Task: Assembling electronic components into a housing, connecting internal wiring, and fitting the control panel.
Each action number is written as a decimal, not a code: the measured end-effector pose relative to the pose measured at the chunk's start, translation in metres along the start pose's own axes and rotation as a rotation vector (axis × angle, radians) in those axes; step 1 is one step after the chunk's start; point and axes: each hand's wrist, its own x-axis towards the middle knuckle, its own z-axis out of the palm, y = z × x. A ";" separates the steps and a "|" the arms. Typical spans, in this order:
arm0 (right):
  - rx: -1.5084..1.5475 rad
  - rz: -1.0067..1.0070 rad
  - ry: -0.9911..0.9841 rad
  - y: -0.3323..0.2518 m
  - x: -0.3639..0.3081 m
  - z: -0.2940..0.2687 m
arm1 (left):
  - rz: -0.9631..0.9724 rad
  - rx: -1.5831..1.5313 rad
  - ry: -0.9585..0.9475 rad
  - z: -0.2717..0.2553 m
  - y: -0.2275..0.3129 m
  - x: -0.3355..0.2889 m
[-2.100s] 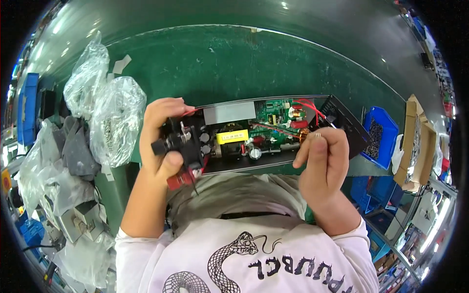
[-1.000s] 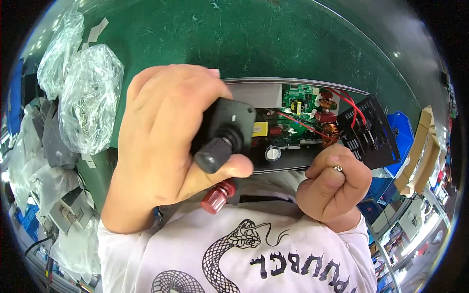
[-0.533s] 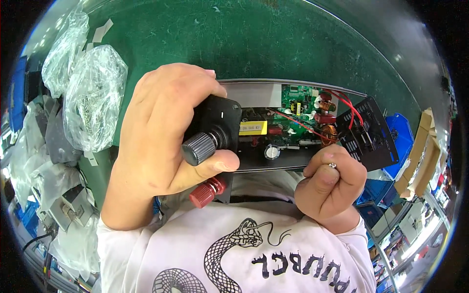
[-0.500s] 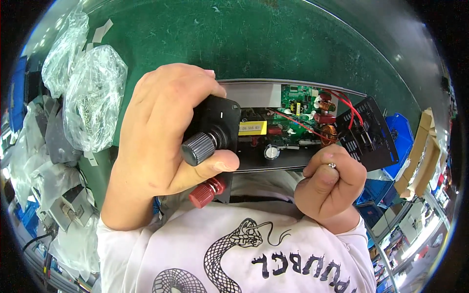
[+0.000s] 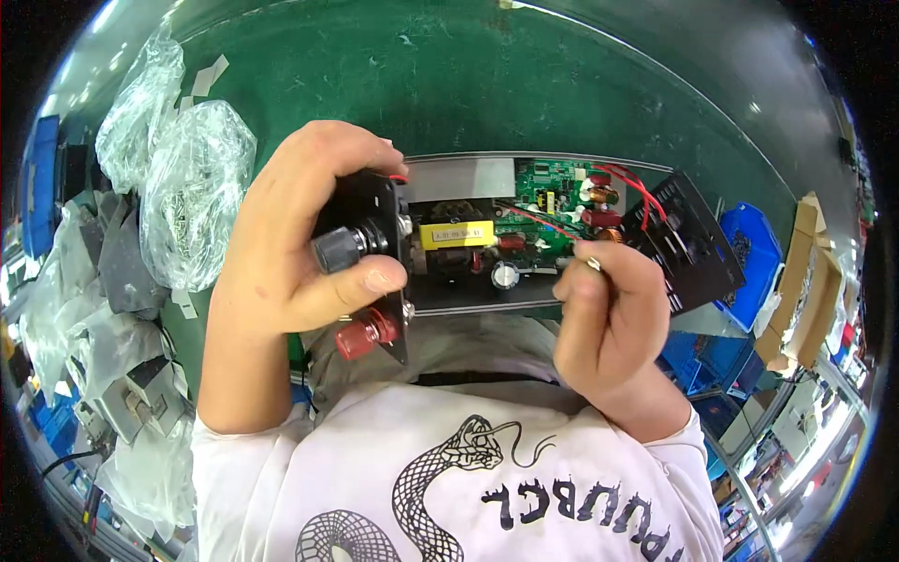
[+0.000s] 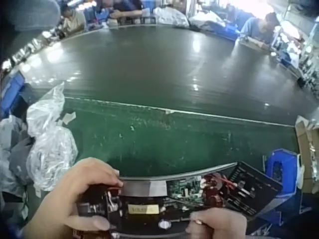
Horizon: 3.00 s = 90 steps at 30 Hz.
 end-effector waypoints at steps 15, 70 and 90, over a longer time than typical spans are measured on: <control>0.072 -0.455 -0.031 -0.019 -0.015 0.015 | -0.277 0.190 0.733 -0.041 0.037 -0.043; 0.032 0.057 -0.567 -0.033 -0.073 0.007 | 0.128 0.207 -0.098 0.086 0.081 -0.092; -0.401 -0.094 -0.356 -0.020 -0.078 0.005 | 0.198 0.368 -0.235 0.086 0.068 -0.098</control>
